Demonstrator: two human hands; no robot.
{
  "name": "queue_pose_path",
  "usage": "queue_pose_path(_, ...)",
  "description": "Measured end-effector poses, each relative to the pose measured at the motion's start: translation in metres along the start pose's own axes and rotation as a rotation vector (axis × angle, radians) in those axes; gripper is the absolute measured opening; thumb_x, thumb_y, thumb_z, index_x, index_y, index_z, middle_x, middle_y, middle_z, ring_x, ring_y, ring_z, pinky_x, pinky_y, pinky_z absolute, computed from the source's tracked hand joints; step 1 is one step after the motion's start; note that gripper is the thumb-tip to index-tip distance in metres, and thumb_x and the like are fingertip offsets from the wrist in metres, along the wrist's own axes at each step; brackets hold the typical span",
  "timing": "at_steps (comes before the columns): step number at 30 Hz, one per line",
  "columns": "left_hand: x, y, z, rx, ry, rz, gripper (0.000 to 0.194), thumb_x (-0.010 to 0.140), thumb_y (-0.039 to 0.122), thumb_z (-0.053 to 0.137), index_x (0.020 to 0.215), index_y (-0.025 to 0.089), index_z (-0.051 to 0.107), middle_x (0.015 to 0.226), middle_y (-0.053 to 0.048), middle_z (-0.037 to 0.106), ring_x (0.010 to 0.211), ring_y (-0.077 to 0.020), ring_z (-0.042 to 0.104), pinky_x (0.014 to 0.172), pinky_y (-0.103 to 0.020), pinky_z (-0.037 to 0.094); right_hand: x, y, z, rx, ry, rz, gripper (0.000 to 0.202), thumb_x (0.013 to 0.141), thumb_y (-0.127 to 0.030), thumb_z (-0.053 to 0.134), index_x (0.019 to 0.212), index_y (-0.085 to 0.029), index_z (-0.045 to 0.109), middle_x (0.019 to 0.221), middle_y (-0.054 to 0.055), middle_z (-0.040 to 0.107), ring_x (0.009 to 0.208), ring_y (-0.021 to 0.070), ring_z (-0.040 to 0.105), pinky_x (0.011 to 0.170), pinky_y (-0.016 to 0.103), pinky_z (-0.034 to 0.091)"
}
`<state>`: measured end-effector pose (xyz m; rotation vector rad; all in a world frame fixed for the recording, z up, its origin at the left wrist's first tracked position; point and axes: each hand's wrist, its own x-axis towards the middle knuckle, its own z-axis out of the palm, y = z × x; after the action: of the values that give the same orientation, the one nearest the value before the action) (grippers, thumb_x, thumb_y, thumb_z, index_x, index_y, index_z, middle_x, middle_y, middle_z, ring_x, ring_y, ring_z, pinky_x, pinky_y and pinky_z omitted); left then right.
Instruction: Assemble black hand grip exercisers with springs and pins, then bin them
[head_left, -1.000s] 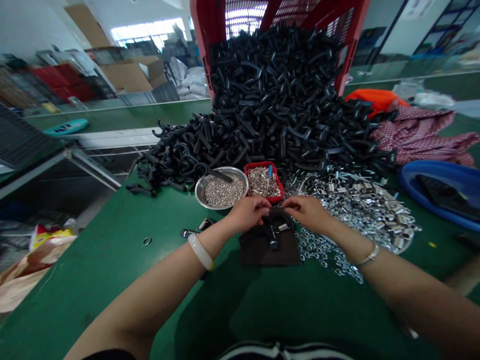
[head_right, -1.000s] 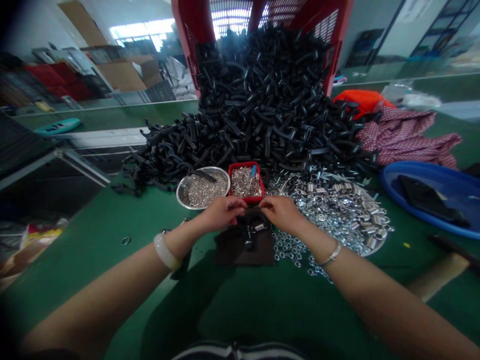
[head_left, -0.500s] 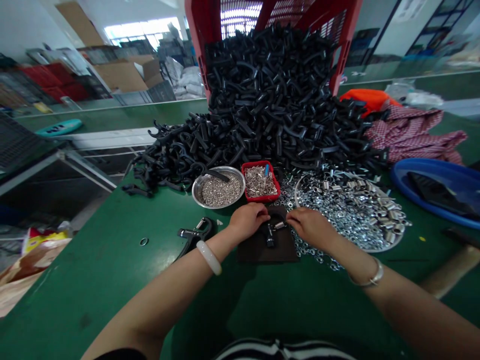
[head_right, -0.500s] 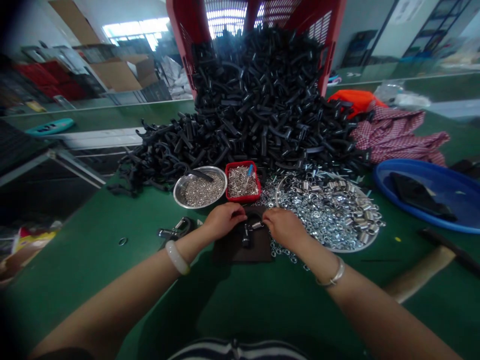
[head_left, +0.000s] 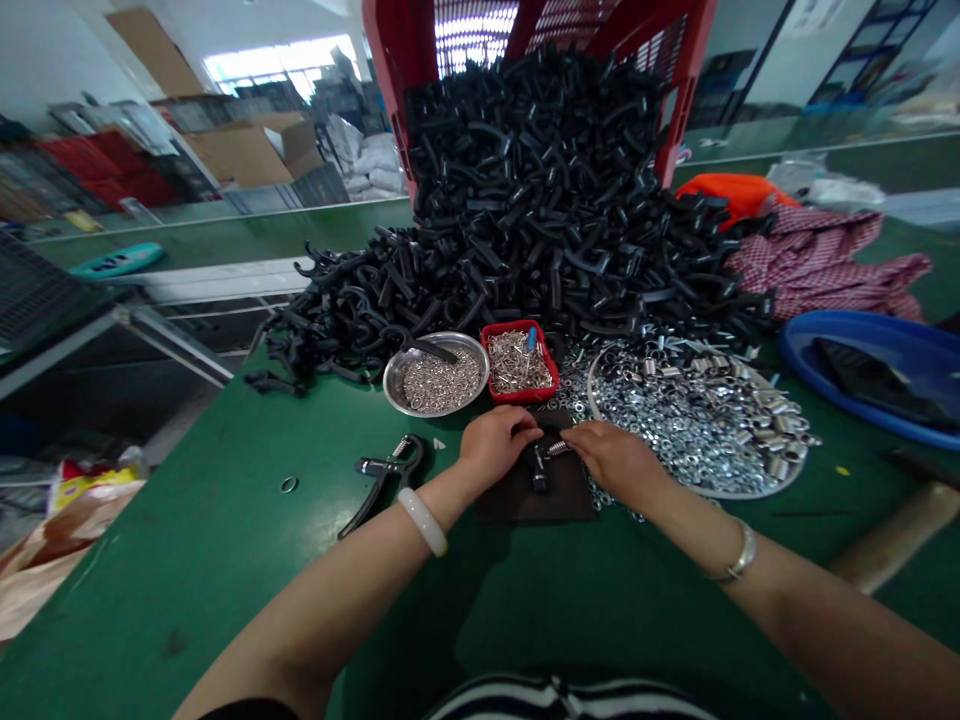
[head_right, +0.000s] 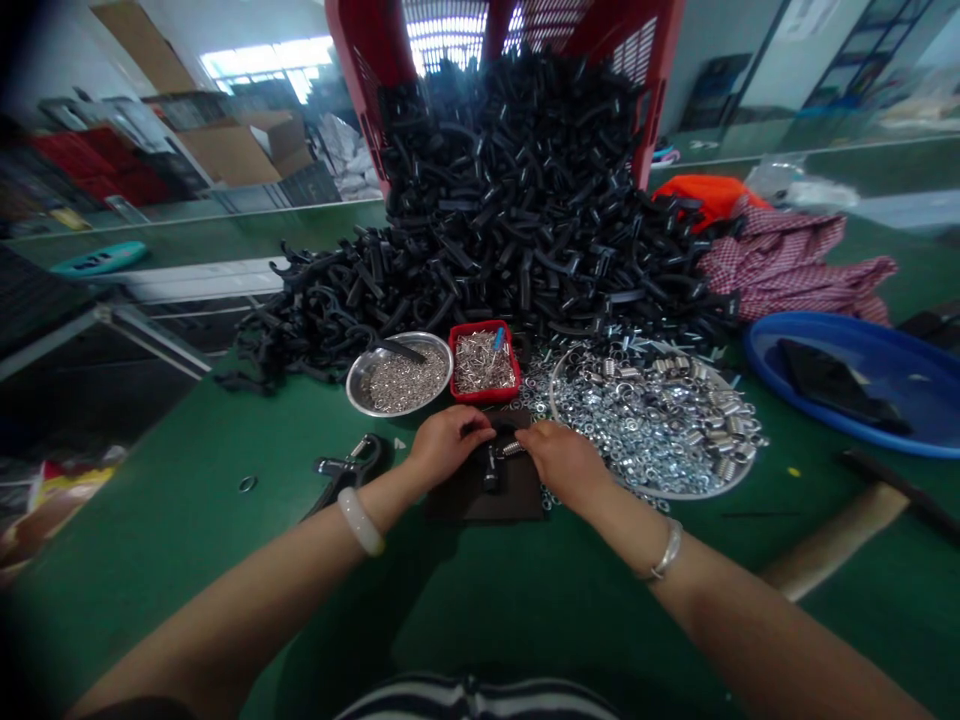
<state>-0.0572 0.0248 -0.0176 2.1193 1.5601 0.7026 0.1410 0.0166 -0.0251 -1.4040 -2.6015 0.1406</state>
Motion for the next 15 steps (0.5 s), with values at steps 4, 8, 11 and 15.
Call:
queue_pose_path(4, 0.000, 0.000, 0.002, -0.011, -0.014, -0.031, 0.014, 0.078, 0.034, 0.057, 0.080, 0.022, 0.063, 0.081, 0.003, 0.065, 0.075, -0.0119, 0.057, 0.064, -0.022, 0.041, -0.007, 0.004, 0.011, 0.065, 0.107, -0.022, 0.033, 0.086, -0.014, 0.039, 0.114, -0.015, 0.057, 0.106, 0.011, 0.062, 0.095, 0.0189, 0.058, 0.083, 0.031, 0.047)
queue_pose_path(8, -0.002, 0.003, -0.005, 0.099, -0.058, 0.017, 0.014, 0.079, 0.036, 0.055, 0.081, 0.023, 0.062, 0.083, 0.004, 0.065, 0.076, -0.0113, 0.058, 0.063, -0.021, 0.040, -0.008, 0.003, 0.011, 0.056, 0.127, -0.014, 0.033, 0.086, -0.015, 0.039, 0.113, -0.014, 0.058, 0.104, 0.011, 0.062, 0.093, 0.0201, 0.059, 0.083, 0.033, 0.048)
queue_pose_path(11, -0.006, 0.007, -0.008, 0.310, -0.062, 0.141, 0.018, 0.083, 0.036, 0.049, 0.084, 0.024, 0.062, 0.087, 0.002, 0.063, 0.077, -0.0126, 0.057, 0.061, -0.022, 0.039, -0.010, 0.001, 0.011, 0.034, 0.161, -0.015, 0.034, 0.086, -0.016, 0.039, 0.114, -0.011, 0.057, 0.106, 0.013, 0.061, 0.095, 0.0209, 0.058, 0.084, 0.034, 0.048)
queue_pose_path(15, -0.010, 0.011, -0.003, 0.549, -0.069, 0.265, 0.020, 0.087, 0.029, 0.042, 0.087, 0.022, 0.061, 0.086, -0.002, 0.062, 0.073, -0.0148, 0.057, 0.057, -0.024, 0.038, -0.016, -0.001, 0.013, -0.026, 0.211, -0.014, 0.032, 0.087, -0.017, 0.039, 0.112, -0.012, 0.059, 0.108, 0.012, 0.060, 0.095, 0.0209, 0.058, 0.085, 0.033, 0.047)
